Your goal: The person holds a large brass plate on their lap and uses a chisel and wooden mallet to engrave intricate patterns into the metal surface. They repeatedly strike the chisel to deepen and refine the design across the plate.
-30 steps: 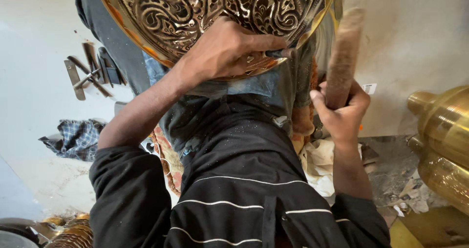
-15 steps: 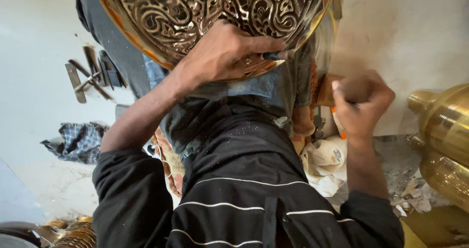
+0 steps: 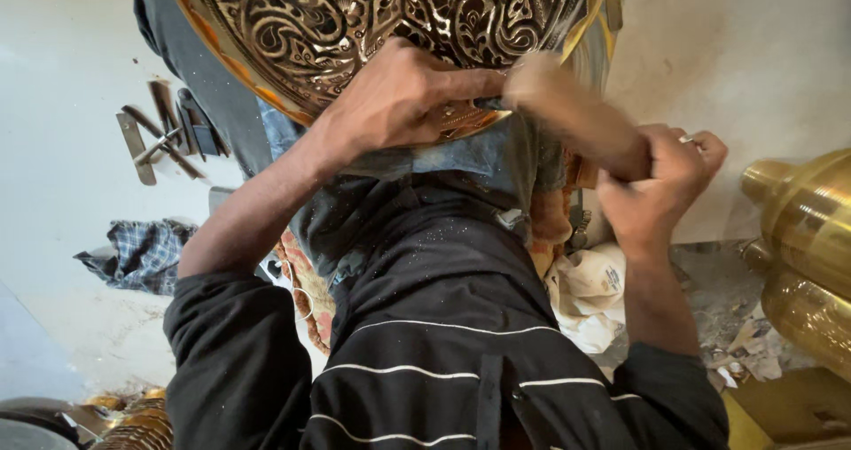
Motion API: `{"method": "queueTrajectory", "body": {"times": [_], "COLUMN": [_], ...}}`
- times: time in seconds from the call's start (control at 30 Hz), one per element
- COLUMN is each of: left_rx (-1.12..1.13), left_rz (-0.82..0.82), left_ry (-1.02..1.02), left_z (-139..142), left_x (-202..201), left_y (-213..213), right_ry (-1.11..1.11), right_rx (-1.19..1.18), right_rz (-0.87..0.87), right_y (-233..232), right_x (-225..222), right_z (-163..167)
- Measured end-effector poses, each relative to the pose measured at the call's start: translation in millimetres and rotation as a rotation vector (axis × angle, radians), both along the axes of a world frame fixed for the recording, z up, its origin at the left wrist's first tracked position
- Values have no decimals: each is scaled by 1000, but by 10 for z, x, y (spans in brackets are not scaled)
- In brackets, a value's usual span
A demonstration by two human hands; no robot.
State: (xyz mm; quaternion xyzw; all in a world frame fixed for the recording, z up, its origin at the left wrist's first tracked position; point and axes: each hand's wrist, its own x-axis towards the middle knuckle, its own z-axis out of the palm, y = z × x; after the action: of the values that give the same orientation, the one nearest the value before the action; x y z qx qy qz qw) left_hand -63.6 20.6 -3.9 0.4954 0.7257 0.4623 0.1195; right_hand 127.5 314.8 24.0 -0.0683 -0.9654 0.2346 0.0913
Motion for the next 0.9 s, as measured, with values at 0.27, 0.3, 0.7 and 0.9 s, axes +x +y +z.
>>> {"method": "queueTrajectory", "body": {"times": [0.27,0.3,0.7,0.9], "left_rx": [-93,-141,-10,-98], "left_rz": [-20,-20,-10,-7], "left_ry": [8,2,-19,-18], "left_z": [-49,-48,-21,7], "left_x": [-2,1,-11,20], "left_y": [22,25,-12,-4], "right_ry": [-46,-33,-44,-109], "right_rx": [-150,-337,-55,-97], "right_rz": [-98,-143,-69,-125], "right_y": [-28,-24,16,-150], "right_x": [-126,-111,-86,-299], "right_z": [25,24,-62,271]}}
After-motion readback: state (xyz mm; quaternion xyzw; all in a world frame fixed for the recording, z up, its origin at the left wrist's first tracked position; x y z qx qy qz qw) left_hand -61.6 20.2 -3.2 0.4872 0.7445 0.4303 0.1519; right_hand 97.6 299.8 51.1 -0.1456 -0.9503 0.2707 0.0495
